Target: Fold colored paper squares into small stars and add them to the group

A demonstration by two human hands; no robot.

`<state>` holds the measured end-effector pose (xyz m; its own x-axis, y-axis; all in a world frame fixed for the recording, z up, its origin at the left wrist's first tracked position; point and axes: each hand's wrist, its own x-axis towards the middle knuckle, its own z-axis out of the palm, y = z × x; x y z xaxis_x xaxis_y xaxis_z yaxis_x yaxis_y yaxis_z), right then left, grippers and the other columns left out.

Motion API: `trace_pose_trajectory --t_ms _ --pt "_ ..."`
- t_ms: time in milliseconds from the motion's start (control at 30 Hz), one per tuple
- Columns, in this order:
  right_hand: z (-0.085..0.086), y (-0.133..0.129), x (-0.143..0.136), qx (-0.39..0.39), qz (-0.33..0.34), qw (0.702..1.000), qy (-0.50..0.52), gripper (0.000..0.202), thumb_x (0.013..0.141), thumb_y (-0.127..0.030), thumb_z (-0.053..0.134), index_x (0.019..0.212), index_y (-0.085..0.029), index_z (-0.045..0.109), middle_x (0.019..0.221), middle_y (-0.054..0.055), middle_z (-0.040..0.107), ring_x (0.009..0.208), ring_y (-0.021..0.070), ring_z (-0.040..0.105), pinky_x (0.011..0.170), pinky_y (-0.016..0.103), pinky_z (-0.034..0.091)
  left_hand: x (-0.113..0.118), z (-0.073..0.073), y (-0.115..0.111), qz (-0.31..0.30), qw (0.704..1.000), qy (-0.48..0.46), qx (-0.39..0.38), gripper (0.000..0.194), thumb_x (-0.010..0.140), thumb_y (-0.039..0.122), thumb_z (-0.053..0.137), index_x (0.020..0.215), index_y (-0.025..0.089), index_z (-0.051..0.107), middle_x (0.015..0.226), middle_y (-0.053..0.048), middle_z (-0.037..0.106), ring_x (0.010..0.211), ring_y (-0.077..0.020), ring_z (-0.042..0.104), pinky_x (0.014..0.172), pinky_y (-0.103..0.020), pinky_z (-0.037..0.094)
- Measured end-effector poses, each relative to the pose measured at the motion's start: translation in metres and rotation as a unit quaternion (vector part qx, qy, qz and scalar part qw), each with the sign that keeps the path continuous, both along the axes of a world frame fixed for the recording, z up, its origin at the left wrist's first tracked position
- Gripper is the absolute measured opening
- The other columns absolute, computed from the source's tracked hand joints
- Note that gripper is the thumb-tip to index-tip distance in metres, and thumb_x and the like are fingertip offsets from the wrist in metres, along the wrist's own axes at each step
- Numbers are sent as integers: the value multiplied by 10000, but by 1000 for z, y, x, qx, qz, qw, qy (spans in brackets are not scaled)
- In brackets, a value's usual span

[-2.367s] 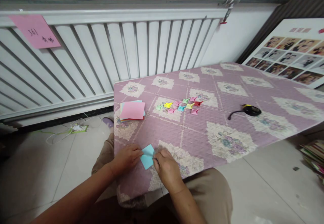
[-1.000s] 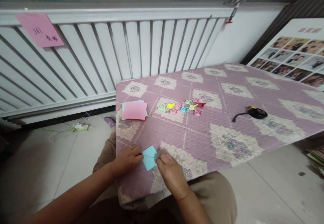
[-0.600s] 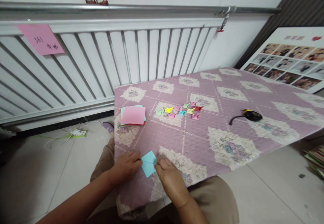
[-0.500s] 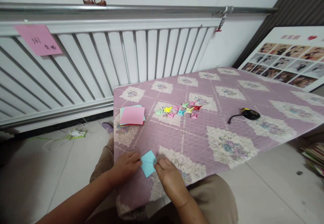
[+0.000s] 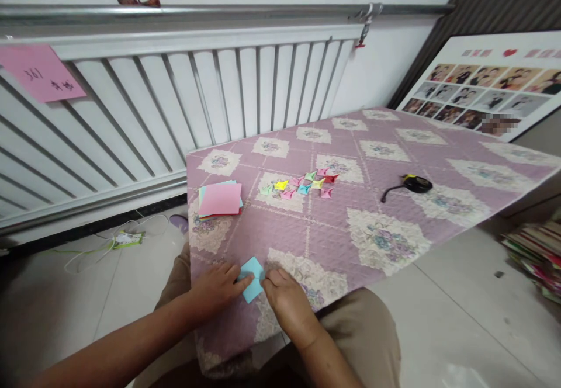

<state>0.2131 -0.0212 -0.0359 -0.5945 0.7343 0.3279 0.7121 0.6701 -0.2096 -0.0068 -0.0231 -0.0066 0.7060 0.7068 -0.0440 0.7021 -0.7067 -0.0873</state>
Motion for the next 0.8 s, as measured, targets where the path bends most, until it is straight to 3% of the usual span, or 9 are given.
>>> trace_pose_trajectory --t_ms 267,400,467,600,800 --pt "5 -3 3 -16 -24 997 71 224 884 -120 467 778 -196 650 769 30 599 724 170 538 663 283 467 1 -6 -6 20 1000 16 11 366 973 274 413 1337 283 377 1066 -94 553 883 -214 558 682 -323 453" --pt "9 -13 -6 2 -40 993 113 247 884 -109 442 989 -184 653 933 65 650 854 193 586 772 331 511 2 -6 -6 19 1000 10 19 357 971 285 422 1327 277 395 1041 -88 552 880 -211 553 684 -320 452" --pt "6 -19 -15 17 -32 992 123 305 877 -92 434 1110 -175 614 1044 80 650 962 207 589 854 362 509 3 -6 -6 20 1000 3 18 306 972 293 421 1276 266 448 1012 -78 551 875 -208 546 689 -320 450" --pt "-7 -27 -30 39 -41 992 108 369 848 -54 414 1153 -159 594 1091 86 657 1010 221 598 909 403 504 3 -7 -6 27 999 -4 19 203 970 291 424 1131 245 539 971 -63 545 857 -200 539 684 -307 445" --pt "-14 -28 -30 58 -60 993 80 392 830 -47 413 1140 -176 615 1065 78 673 989 217 617 901 389 511 -6 -11 -7 22 998 -33 43 316 969 257 422 1284 236 431 1028 -75 546 899 -215 538 720 -336 469"
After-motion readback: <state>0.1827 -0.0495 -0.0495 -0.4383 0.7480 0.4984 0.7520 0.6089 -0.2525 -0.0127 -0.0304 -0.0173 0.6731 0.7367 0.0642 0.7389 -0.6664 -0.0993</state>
